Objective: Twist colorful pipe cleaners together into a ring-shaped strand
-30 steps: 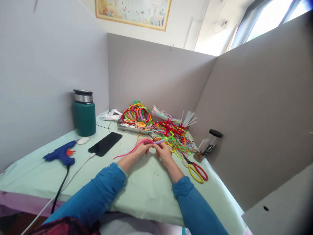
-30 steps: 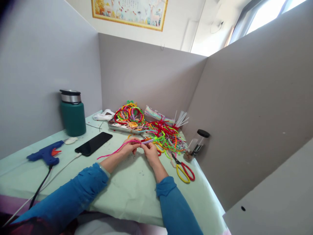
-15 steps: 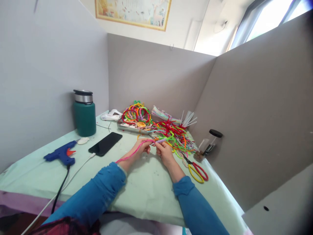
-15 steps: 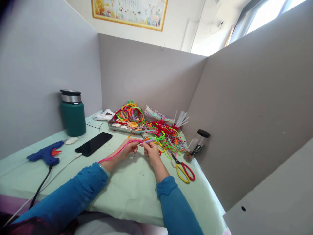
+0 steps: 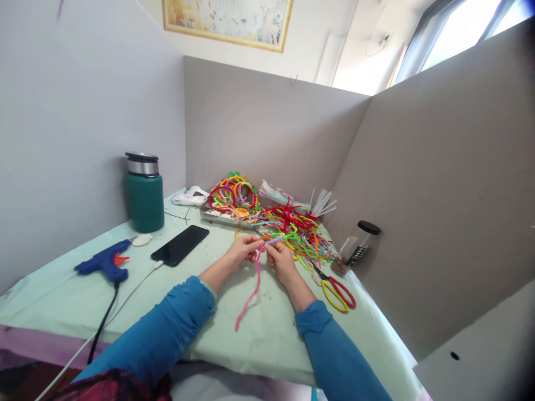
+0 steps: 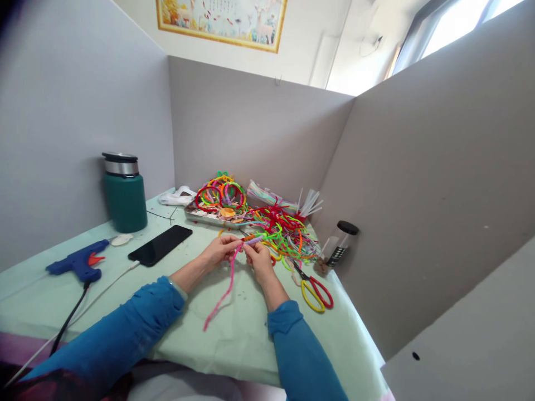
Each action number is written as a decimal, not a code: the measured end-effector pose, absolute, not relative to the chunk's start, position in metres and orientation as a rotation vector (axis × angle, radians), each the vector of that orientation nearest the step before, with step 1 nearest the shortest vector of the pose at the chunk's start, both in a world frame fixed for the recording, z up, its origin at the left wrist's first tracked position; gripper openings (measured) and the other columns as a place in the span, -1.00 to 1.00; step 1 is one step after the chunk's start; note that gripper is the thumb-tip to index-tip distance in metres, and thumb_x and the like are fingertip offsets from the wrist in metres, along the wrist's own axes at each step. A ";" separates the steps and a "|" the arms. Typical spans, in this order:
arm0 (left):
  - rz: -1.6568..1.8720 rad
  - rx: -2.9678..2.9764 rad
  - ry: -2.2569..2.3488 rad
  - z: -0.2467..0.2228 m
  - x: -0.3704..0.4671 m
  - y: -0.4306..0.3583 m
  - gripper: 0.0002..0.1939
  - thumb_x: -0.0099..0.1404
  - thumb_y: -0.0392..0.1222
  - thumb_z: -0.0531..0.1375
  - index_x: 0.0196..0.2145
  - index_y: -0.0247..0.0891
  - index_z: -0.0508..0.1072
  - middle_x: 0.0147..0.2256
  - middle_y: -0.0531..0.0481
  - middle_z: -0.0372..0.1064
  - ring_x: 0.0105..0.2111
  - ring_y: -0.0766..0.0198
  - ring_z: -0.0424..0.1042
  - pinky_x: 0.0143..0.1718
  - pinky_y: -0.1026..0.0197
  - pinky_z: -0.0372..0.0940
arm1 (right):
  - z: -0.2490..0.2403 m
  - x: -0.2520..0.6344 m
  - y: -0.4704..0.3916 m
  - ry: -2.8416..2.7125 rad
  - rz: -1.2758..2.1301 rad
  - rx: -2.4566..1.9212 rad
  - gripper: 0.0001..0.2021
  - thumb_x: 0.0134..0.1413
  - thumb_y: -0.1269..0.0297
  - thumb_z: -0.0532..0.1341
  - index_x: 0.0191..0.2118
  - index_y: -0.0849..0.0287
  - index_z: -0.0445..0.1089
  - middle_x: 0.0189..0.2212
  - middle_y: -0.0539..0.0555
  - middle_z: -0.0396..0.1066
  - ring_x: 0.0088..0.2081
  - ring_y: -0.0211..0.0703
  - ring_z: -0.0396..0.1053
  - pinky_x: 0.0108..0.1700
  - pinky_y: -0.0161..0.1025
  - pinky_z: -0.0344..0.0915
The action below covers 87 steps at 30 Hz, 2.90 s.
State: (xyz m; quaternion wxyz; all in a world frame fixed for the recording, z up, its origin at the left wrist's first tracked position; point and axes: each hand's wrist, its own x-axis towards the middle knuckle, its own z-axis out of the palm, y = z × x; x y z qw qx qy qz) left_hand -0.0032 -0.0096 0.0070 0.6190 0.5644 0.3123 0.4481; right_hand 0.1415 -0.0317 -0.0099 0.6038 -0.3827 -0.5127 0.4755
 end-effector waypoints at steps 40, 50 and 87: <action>1.302 2.194 1.213 0.004 0.000 -0.012 -0.80 0.16 -0.10 0.16 -0.45 -0.30 0.42 -0.51 0.04 0.36 -0.54 0.39 0.23 -0.46 0.33 0.08 | -0.011 0.141 -0.029 -1.122 1.087 -0.912 -0.68 -0.15 0.05 0.28 -0.59 0.19 0.26 -0.75 -0.13 0.12 -0.71 -0.41 -0.02 -0.66 -0.36 -0.15; 0.927 1.971 1.184 0.000 0.003 -0.009 -0.58 0.13 0.09 0.09 -0.65 -0.31 0.34 -0.68 0.07 0.28 -0.67 0.41 0.18 -0.61 0.34 0.03 | -0.010 0.141 -0.029 -1.069 1.068 -0.888 -0.66 -0.12 0.02 0.26 -0.60 0.18 0.24 -0.76 -0.13 0.13 -0.71 -0.40 0.00 -0.64 -0.36 -0.10; 0.931 1.084 0.643 0.008 -0.003 -0.011 -0.70 0.04 -0.06 0.26 -0.34 -0.32 0.39 -0.67 0.20 0.16 -0.79 0.56 -0.06 -0.73 0.37 -0.10 | -0.008 0.141 -0.031 -1.153 1.019 -0.909 -0.62 -0.12 -0.02 0.25 -0.63 0.16 0.18 -0.75 -0.14 0.03 -0.69 -0.40 -0.08 -0.64 -0.34 -0.17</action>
